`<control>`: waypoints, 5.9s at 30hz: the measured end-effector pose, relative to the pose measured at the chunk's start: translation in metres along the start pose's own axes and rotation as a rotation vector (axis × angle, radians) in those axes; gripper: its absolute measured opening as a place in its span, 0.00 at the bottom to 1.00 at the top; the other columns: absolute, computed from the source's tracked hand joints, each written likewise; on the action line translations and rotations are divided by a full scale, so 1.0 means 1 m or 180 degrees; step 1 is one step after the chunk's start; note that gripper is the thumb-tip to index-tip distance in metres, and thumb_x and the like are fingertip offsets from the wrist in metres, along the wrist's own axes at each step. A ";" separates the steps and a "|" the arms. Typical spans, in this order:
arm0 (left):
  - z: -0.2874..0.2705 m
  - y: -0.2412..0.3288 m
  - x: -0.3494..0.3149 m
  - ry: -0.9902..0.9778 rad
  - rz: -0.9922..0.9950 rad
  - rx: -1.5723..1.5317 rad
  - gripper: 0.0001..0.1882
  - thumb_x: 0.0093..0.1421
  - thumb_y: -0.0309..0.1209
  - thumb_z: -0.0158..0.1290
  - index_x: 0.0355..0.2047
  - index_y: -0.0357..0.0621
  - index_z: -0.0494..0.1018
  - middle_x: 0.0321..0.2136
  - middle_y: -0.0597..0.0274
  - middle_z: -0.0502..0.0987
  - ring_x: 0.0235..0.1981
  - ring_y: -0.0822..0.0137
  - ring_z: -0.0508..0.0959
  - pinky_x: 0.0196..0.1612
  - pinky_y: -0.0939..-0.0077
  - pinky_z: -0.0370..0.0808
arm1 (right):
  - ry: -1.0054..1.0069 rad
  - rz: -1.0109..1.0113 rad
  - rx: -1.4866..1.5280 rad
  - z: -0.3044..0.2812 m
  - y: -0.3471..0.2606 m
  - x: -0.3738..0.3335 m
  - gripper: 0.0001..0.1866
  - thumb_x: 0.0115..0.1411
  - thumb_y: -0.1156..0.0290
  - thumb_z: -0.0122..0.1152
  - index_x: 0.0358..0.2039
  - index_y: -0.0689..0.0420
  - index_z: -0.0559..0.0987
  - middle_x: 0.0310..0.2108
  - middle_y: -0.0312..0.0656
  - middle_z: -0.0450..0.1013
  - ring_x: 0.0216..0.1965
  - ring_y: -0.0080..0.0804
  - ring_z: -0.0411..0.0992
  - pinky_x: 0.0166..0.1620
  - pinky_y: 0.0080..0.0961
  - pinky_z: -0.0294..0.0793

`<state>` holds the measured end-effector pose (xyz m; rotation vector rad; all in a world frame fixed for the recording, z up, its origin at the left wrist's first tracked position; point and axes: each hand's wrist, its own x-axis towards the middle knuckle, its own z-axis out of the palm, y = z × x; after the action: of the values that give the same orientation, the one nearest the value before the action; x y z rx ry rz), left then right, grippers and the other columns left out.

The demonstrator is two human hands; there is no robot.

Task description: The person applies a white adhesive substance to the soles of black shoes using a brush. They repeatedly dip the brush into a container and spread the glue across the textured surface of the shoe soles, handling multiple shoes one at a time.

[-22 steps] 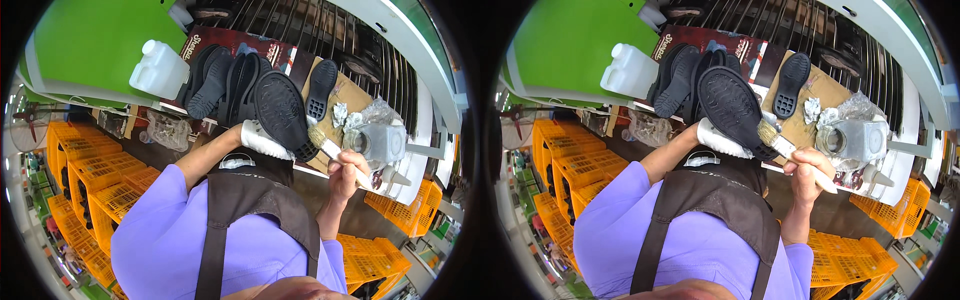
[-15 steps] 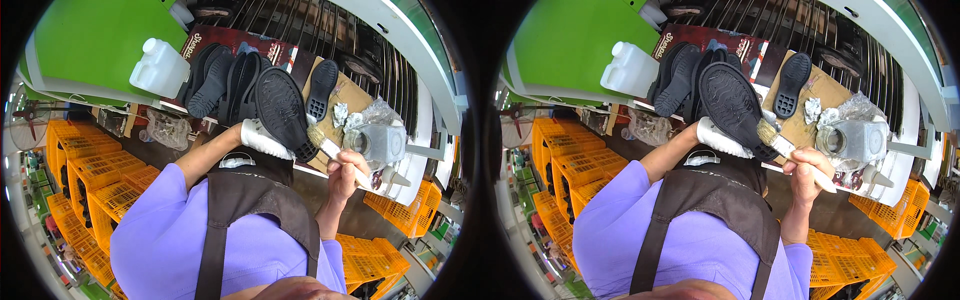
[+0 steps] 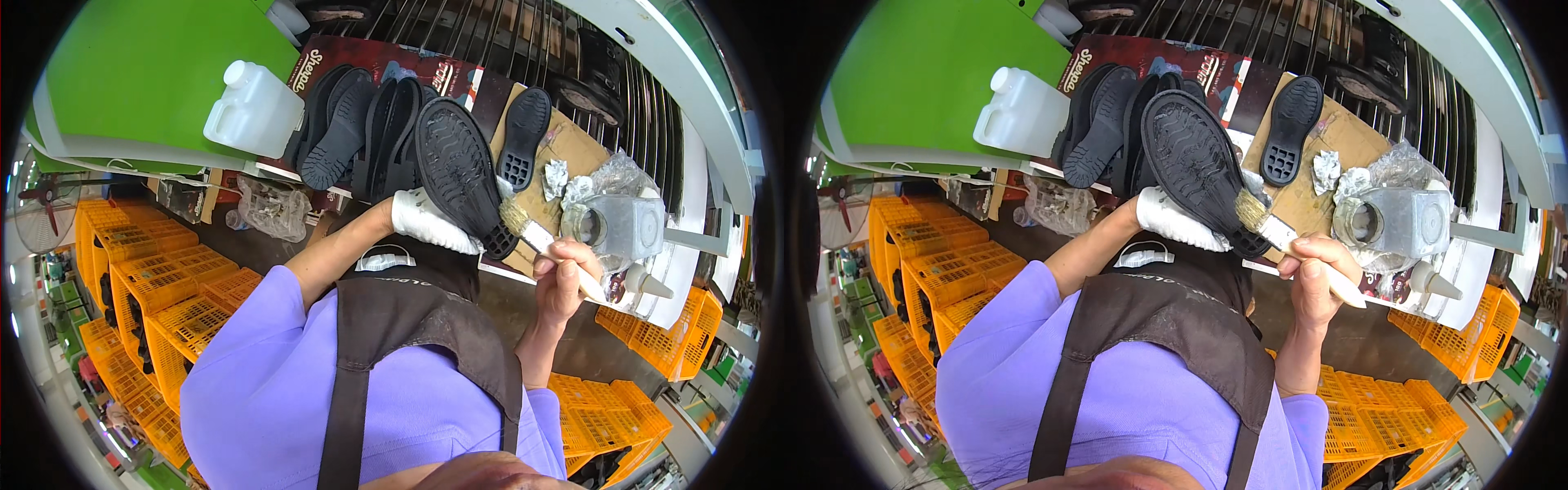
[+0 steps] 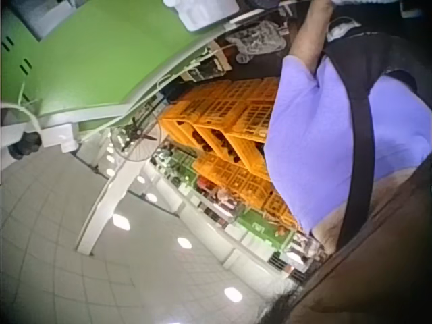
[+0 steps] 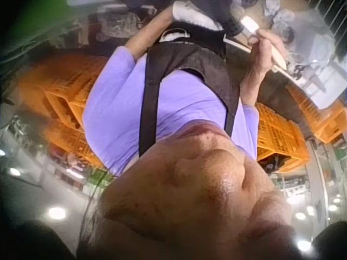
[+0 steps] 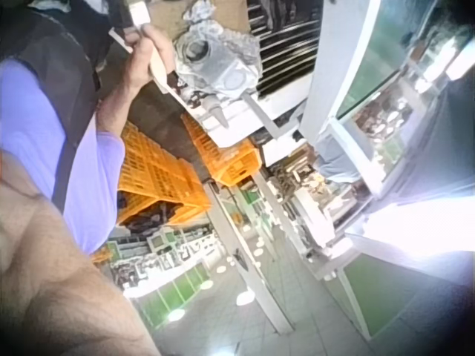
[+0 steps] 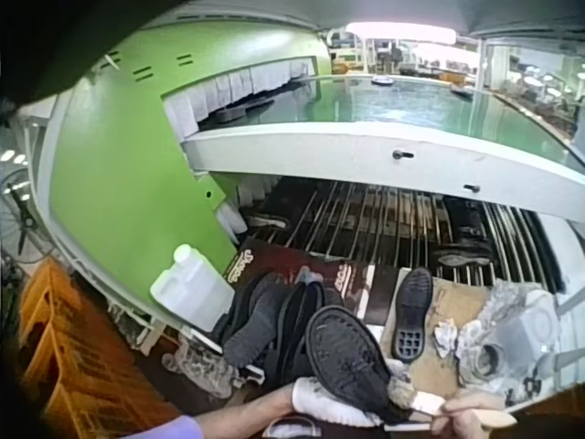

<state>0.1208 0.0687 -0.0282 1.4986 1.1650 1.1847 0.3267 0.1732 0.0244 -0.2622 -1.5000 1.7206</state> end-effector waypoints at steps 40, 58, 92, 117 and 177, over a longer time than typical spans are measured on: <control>-0.092 0.178 0.304 0.0803 0.0619 -0.3238 0.30 0.62 0.54 0.36 0.50 0.41 0.62 0.44 0.54 0.71 0.44 0.59 0.72 0.45 0.63 0.70 | 0.1891 -0.0116 -0.0020 -0.041 -0.021 -0.023 0.11 0.58 0.69 0.55 0.34 0.65 0.75 0.18 0.39 0.69 0.19 0.22 0.65 0.23 0.15 0.63; 0.001 0.040 -0.017 0.1294 -0.0194 0.2502 0.14 0.52 0.29 0.56 0.39 0.38 0.72 0.32 0.52 0.76 0.34 0.53 0.77 0.41 0.65 0.73 | 0.1500 0.0224 -0.0236 -0.038 0.011 -0.035 0.12 0.60 0.69 0.53 0.36 0.66 0.75 0.19 0.38 0.68 0.21 0.21 0.64 0.25 0.15 0.62; -0.049 0.048 -0.020 0.2110 -0.0424 -0.4130 0.24 0.62 0.45 0.45 0.48 0.36 0.68 0.34 0.49 0.76 0.18 0.67 0.71 0.20 0.74 0.72 | 0.1197 0.0585 -0.3951 -0.098 0.007 -0.001 0.08 0.54 0.68 0.61 0.30 0.60 0.79 0.21 0.45 0.73 0.21 0.26 0.70 0.28 0.23 0.69; 0.019 0.005 0.043 0.0660 -0.0764 -0.3180 0.43 0.46 0.52 0.61 0.56 0.42 0.59 0.49 0.52 0.69 0.51 0.59 0.70 0.54 0.60 0.69 | -0.0997 0.1184 -0.3368 -0.127 -0.044 0.012 0.08 0.51 0.74 0.60 0.34 0.58 0.79 0.22 0.39 0.65 0.28 0.33 0.65 0.34 0.28 0.64; 0.023 0.023 0.070 0.0933 0.0681 -0.1601 0.38 0.53 0.27 0.57 0.60 0.36 0.49 0.60 0.52 0.57 0.59 0.64 0.60 0.62 0.69 0.56 | 0.0473 -0.1721 -0.2719 0.033 -0.003 0.024 0.19 0.52 0.65 0.66 0.35 0.69 0.76 0.17 0.43 0.72 0.16 0.29 0.71 0.20 0.19 0.68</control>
<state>0.1542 0.1308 0.0021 1.1048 0.8113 1.7385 0.2918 0.1656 0.0440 -0.3640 -1.8984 0.5699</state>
